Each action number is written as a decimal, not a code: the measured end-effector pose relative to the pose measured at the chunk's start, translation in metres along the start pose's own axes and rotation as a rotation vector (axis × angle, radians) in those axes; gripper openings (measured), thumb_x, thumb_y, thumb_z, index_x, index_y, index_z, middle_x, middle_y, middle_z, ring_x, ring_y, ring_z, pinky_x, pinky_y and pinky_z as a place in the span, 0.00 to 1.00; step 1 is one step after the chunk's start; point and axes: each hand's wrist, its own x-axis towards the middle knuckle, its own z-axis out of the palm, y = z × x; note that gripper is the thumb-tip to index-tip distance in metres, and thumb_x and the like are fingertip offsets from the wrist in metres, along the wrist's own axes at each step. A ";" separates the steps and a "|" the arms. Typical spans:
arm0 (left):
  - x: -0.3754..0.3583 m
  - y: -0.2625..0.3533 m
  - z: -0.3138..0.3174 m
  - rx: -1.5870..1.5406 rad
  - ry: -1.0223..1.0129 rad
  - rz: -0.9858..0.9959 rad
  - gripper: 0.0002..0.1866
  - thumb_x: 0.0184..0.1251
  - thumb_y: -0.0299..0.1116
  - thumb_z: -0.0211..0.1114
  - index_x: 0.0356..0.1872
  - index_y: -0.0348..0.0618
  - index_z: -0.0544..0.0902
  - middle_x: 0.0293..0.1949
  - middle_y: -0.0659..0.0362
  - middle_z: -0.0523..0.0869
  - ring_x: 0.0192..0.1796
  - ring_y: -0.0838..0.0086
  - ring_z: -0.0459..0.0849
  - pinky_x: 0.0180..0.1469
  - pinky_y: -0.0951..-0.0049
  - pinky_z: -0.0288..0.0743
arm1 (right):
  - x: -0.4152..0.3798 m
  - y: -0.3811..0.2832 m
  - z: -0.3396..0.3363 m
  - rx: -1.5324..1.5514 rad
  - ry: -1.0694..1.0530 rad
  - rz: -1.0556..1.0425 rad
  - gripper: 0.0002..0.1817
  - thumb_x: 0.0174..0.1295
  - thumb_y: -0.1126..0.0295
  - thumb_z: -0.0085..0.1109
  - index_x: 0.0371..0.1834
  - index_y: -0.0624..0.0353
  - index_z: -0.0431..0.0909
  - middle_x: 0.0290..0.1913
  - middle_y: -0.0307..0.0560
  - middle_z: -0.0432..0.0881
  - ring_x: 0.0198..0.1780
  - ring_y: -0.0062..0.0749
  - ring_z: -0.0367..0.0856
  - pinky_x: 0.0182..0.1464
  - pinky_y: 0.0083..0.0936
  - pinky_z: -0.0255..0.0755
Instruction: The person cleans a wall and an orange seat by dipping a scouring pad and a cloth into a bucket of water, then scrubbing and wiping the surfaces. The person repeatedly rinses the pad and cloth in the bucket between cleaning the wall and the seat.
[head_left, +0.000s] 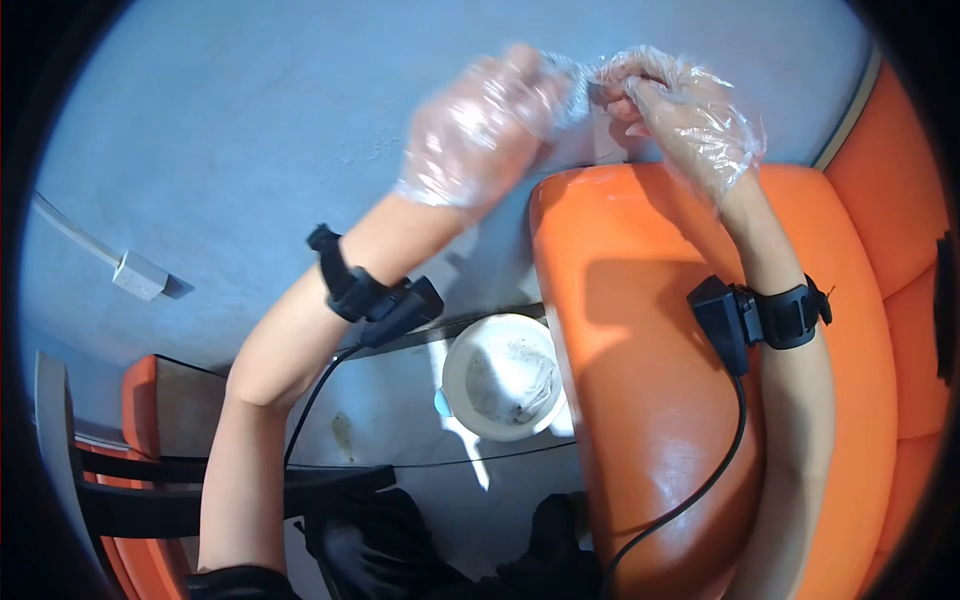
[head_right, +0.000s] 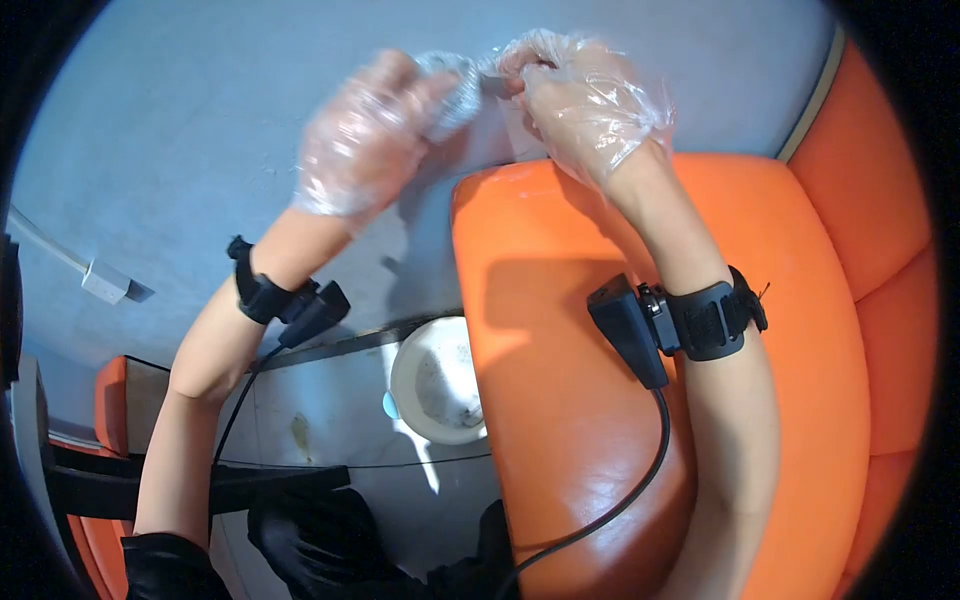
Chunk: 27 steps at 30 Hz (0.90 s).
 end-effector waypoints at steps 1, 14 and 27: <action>-0.003 0.008 0.002 0.008 0.011 0.058 0.20 0.54 0.26 0.65 0.50 0.56 0.83 0.41 0.57 0.79 0.40 0.61 0.82 0.35 0.65 0.80 | -0.002 -0.003 0.001 0.050 -0.014 0.038 0.13 0.64 0.73 0.48 0.42 0.59 0.84 0.32 0.39 0.82 0.26 0.20 0.76 0.26 0.22 0.69; -0.091 0.026 -0.046 -0.652 -0.069 -0.968 0.31 0.68 0.35 0.61 0.71 0.39 0.65 0.65 0.43 0.70 0.69 0.52 0.67 0.69 0.63 0.63 | -0.043 -0.062 0.092 -0.523 -0.437 0.086 0.35 0.70 0.48 0.44 0.74 0.57 0.60 0.60 0.64 0.77 0.61 0.55 0.76 0.63 0.40 0.69; -0.106 -0.002 -0.095 -1.364 0.316 -1.188 0.30 0.65 0.22 0.57 0.70 0.41 0.68 0.68 0.51 0.70 0.72 0.60 0.67 0.73 0.60 0.60 | 0.024 -0.091 0.067 -0.689 0.507 -0.685 0.29 0.58 0.73 0.56 0.67 0.50 0.71 0.59 0.58 0.74 0.56 0.44 0.79 0.55 0.37 0.77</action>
